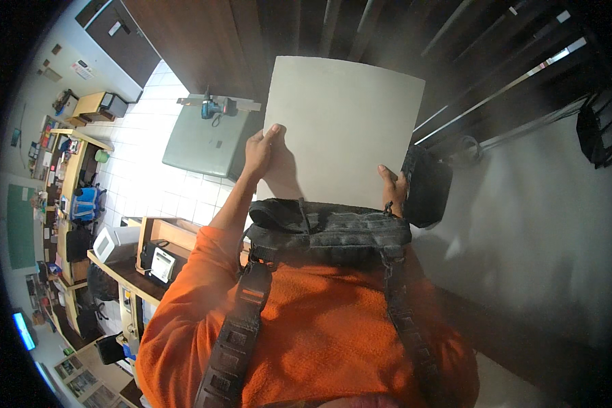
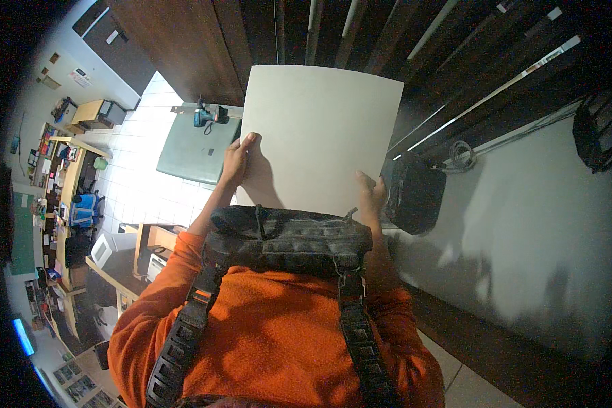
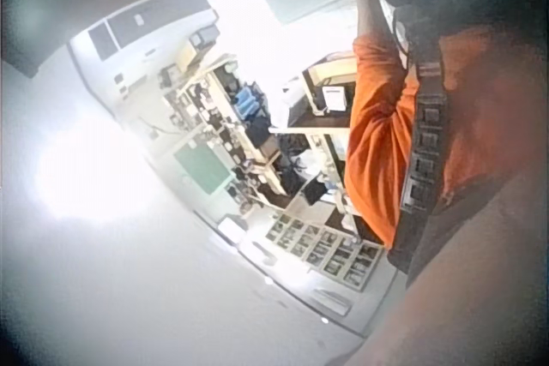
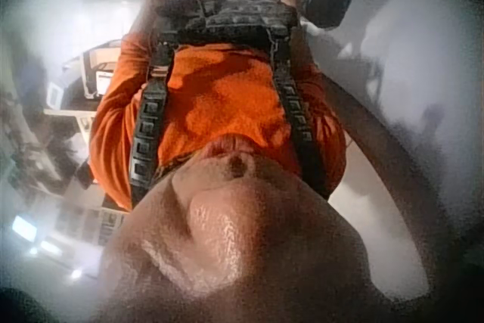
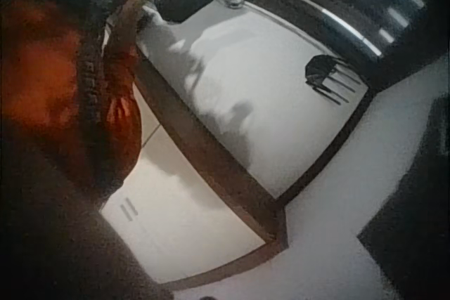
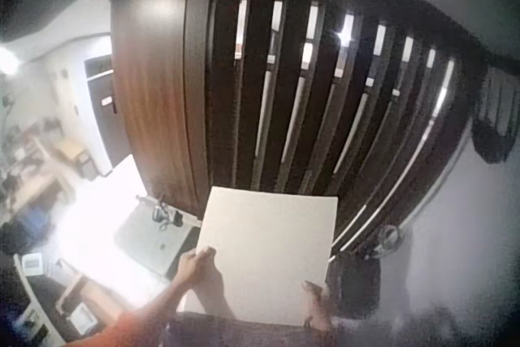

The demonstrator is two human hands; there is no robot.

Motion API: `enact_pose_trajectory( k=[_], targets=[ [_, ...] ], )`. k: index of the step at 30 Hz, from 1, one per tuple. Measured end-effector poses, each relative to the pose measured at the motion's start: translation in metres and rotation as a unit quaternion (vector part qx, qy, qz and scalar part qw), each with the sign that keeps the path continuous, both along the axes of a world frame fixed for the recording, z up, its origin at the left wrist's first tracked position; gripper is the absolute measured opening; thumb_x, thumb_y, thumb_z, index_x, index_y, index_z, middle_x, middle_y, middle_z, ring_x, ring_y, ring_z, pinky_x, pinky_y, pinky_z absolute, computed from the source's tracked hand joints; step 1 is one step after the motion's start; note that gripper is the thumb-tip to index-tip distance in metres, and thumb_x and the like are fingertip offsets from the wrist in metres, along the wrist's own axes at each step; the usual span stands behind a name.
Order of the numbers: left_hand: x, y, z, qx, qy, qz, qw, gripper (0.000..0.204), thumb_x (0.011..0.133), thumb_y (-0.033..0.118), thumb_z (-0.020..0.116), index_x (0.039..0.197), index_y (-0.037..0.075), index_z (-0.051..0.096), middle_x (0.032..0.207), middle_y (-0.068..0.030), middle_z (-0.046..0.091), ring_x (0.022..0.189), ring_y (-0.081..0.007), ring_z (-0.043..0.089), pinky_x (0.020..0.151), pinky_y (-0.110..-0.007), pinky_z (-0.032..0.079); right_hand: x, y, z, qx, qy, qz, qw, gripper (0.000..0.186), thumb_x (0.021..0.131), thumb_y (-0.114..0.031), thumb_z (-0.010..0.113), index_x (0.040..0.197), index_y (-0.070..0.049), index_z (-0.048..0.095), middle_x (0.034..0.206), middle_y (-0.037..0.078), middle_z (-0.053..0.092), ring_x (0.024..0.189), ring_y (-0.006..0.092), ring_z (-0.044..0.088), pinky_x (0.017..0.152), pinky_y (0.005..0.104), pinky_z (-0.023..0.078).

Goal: The person lifts and fits white rectangular ceiling panels into an overhead grid. They repeatedly position, align, and press the panels into place, occasionally removing and repositioning them to achieve a flush fit.

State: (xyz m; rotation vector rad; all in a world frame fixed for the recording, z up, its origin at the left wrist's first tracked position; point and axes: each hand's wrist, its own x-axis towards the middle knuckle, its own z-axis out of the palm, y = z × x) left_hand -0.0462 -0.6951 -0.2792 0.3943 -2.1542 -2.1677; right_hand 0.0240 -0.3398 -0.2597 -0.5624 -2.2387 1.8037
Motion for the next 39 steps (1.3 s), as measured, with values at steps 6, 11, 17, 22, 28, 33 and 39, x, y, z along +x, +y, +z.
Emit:
enact_pose_trajectory(
  k=[6, 11, 17, 22, 28, 33, 39],
  targets=[
    [0.008, -0.004, 0.023, -0.023, -0.021, 0.006, 1.0, 0.056, 0.096, 0.051, 0.068, 0.107, -0.004, 0.074, 0.094, -0.0073, 0.072, 0.088, -0.0152, 0.064, 0.081, -0.033, 0.051, -0.006, -0.006, -0.017, 0.009, -0.009, -0.009, 1.0, 0.046, 0.086, -0.036, 0.077, 0.108, 0.005, 0.072, 0.107, 0.016, 0.075, 0.098, 0.0272, 0.069, 0.091, 0.0409, 0.051],
    [0.012, -0.015, 0.006, -0.01, -0.019, 0.013, 1.0, 0.056, 0.095, 0.052, 0.069, 0.106, -0.003, 0.074, 0.093, -0.0065, 0.071, 0.088, -0.0148, 0.063, 0.08, -0.031, 0.05, -0.006, -0.02, -0.005, -0.002, -0.026, 0.008, 1.0, 0.048, 0.086, -0.035, 0.077, 0.11, 0.006, 0.072, 0.111, 0.019, 0.075, 0.103, 0.0279, 0.07, 0.095, 0.0407, 0.051],
    [0.009, -0.016, -0.007, -0.01, -0.015, 0.018, 1.0, 0.053, 0.095, 0.052, 0.069, 0.105, 0.0, 0.075, 0.092, -0.0039, 0.071, 0.085, -0.0122, 0.062, 0.078, -0.03, 0.05, -0.008, -0.009, -0.022, -0.028, -0.016, 0.008, 0.999, 0.052, 0.086, -0.036, 0.077, 0.113, 0.008, 0.071, 0.113, 0.02, 0.075, 0.106, 0.0299, 0.07, 0.096, 0.0407, 0.051],
    [0.016, 0.0, 0.018, -0.003, -0.031, 0.018, 0.999, 0.051, 0.096, 0.049, 0.07, 0.104, 0.0, 0.075, 0.089, -0.0036, 0.07, 0.081, -0.0113, 0.06, 0.073, -0.028, 0.049, -0.01, 0.004, -0.034, -0.001, -0.039, -0.022, 0.999, 0.054, 0.086, -0.036, 0.078, 0.115, 0.009, 0.07, 0.111, 0.019, 0.074, 0.104, 0.0287, 0.07, 0.093, 0.0405, 0.052],
    [0.008, 0.012, 0.008, 0.004, -0.029, -0.004, 1.0, 0.051, 0.096, 0.05, 0.069, 0.102, 0.0, 0.075, 0.088, -0.0041, 0.07, 0.08, -0.0117, 0.061, 0.073, -0.028, 0.049, -0.003, 0.015, -0.034, -0.003, -0.033, -0.033, 0.999, 0.064, 0.083, -0.044, 0.079, 0.118, 0.008, 0.069, 0.11, 0.02, 0.072, 0.102, 0.0311, 0.069, 0.091, 0.0423, 0.051],
    [0.003, 0.026, 0.003, 0.008, -0.011, -0.006, 1.0, 0.052, 0.096, 0.051, 0.069, 0.102, -0.001, 0.075, 0.087, -0.0049, 0.07, 0.08, -0.0125, 0.062, 0.074, -0.029, 0.05, -0.001, 0.027, -0.041, -0.02, 0.001, -0.026, 0.999, 0.059, 0.082, -0.04, 0.08, 0.115, 0.008, 0.069, 0.107, 0.019, 0.072, 0.101, 0.03, 0.067, 0.09, 0.0417, 0.051],
    [0.001, 0.032, -0.002, 0.007, -0.034, -0.003, 0.999, 0.052, 0.096, 0.05, 0.07, 0.101, -0.001, 0.075, 0.087, -0.0052, 0.07, 0.08, -0.0127, 0.062, 0.074, -0.03, 0.05, 0.001, 0.025, -0.023, -0.001, -0.065, -0.014, 0.998, 0.083, 0.081, -0.053, 0.075, 0.125, 0.016, 0.06, 0.124, 0.025, 0.07, 0.124, 0.0394, 0.06, 0.118, 0.051, 0.032]
  ],
)
